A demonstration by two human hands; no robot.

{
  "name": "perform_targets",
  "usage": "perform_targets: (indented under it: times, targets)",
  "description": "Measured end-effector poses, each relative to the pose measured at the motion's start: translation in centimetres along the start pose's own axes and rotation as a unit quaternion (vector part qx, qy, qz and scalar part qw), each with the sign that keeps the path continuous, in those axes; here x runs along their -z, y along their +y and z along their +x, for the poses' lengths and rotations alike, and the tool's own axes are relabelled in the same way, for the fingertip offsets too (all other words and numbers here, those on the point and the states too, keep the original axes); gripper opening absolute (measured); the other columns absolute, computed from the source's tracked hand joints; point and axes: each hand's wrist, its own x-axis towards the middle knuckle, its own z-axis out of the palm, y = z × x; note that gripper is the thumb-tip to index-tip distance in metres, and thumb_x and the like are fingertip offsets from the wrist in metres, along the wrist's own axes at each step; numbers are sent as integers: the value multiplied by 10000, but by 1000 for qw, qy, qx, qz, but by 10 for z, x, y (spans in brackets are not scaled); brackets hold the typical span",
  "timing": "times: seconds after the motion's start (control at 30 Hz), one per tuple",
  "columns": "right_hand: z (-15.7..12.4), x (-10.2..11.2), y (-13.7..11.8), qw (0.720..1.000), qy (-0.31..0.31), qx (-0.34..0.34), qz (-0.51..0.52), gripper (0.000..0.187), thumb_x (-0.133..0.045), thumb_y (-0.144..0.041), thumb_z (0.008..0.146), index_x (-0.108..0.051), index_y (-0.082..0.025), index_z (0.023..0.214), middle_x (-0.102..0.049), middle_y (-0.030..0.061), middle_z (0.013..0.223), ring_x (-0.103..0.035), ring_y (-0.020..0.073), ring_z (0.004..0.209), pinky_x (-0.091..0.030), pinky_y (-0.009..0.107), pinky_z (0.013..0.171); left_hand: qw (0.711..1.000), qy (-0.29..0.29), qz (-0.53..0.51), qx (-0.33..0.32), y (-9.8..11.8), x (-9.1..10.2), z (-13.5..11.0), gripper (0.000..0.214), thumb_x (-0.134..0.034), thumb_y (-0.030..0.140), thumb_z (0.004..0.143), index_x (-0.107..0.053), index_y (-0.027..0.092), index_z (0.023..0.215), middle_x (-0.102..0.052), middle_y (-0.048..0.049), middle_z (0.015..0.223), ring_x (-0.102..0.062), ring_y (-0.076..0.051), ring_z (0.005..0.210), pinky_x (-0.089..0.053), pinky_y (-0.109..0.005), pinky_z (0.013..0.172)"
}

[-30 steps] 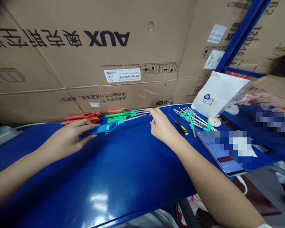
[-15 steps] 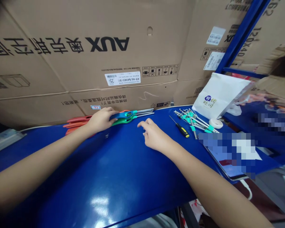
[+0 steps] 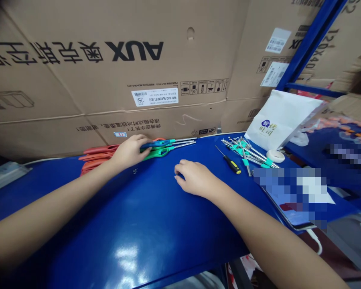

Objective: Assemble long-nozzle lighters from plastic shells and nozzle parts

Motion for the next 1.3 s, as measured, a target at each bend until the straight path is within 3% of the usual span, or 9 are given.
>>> perform_targets:
  times: [0.17, 0.33, 0.93, 1.3]
  targets:
    - [1, -2, -1, 1000, -8, 1, -11, 139, -559, -263, 956, -669, -206, 1019, -671, 67, 1057, -630, 195, 851, -383, 280, 655, 999, -21, 0, -44, 9, 0, -10, 429, -583, 396, 949, -646, 171, 1309, -650, -137, 1329, -593, -311, 1241, -499, -458, 1062]
    - [1, -2, -3, 1000, -12, 0, -18, 137, -555, -271, 958, -658, -209, 1022, -676, 64, 1061, -630, 195, 846, -375, 278, 644, 998, -44, 1, -54, 6, -4, -10, 477, -641, 332, 925, -594, 219, 1387, -587, -105, 1478, -575, -312, 1311, -479, -479, 1099]
    - [-1, 1, -5, 999, -24, 1, -25, 140, -546, -279, 961, -636, -212, 1045, -674, 60, 1082, -626, 191, 831, -364, 282, 635, 999, -26, 9, -37, 10, -6, -12, 491, -654, 288, 869, -609, 188, 1348, -628, -122, 1402, -607, -319, 1251, -520, -447, 1038]
    - [0, 0, -2, 999, -29, 3, -23, 145, -557, -286, 963, -637, -210, 1057, -668, 61, 1088, -622, 192, 844, -371, 281, 651, 999, 12, -6, -50, 16, 7, -17, 304, -625, 321, 914, -714, 165, 1159, -657, -138, 1310, -610, -327, 1176, -518, -484, 1010]
